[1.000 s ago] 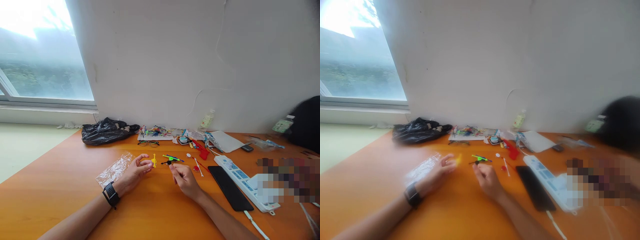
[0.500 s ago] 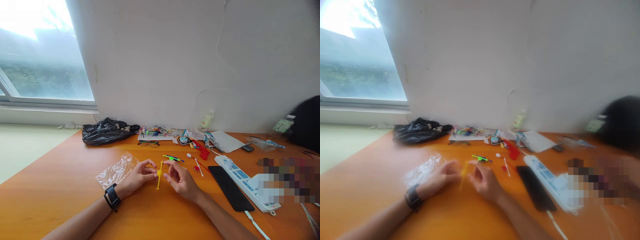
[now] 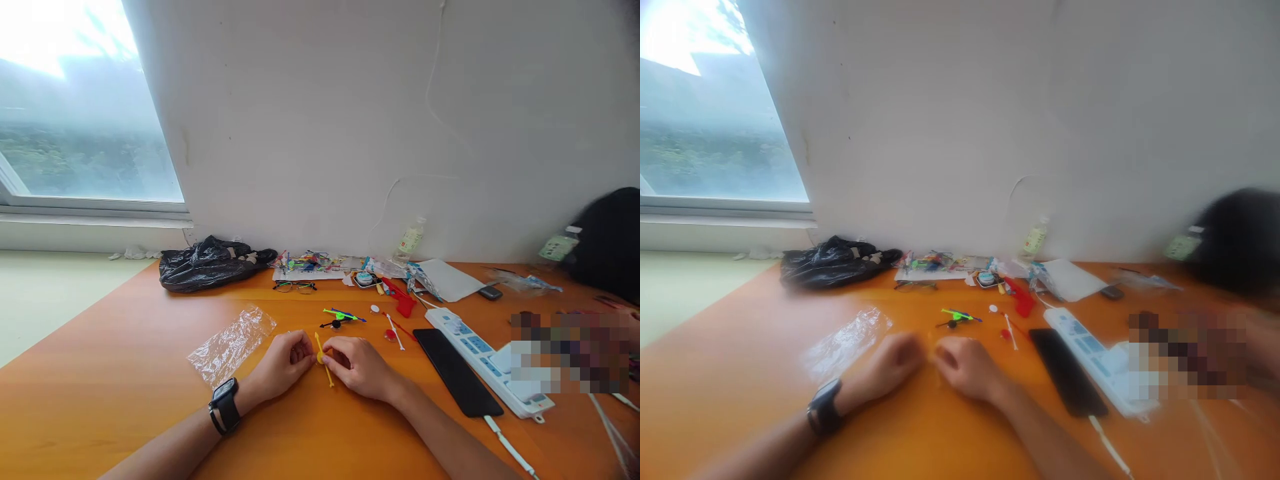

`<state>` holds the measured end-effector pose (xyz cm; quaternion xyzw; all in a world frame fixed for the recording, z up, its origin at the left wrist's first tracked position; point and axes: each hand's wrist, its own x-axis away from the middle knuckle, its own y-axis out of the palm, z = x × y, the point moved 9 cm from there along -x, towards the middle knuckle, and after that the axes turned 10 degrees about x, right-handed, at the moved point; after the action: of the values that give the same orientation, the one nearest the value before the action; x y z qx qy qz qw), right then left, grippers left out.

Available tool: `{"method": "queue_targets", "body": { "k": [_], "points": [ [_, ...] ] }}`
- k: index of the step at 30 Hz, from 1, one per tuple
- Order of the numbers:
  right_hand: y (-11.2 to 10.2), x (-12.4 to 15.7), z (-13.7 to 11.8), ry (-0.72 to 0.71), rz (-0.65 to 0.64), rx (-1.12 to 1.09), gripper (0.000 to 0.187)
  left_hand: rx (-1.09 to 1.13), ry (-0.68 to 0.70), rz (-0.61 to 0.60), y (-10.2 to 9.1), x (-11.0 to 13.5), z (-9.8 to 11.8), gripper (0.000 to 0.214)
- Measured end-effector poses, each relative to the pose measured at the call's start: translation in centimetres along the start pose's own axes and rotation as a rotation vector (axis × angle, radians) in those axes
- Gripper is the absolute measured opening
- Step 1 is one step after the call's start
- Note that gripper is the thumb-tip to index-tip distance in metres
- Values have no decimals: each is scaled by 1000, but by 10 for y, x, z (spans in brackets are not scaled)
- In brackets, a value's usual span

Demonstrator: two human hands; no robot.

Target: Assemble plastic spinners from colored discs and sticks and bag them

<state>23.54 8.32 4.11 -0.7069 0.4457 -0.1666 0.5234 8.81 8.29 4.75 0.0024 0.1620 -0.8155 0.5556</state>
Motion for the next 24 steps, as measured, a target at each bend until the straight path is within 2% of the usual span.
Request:
{"method": "queue_targets", "body": {
  "k": [3,11,17,22,24],
  "points": [
    [2,-1,2,6,0,-2,19,-42,30,-8,2,1,0,11],
    [-7,-5,8,-37,117,-13,17,-123,96,-185,18,8,11,7],
    [-9,-5,0,-128,134,91,26,-153,138,-187,18,8,12,9],
    [-15,-5,-3,-105,168,210,47,-157,154,-200,18,9,10,8],
    [-27,-6,5,-54,241,238,38,-170,148,-195,18,9,10,9]
  ]
}}
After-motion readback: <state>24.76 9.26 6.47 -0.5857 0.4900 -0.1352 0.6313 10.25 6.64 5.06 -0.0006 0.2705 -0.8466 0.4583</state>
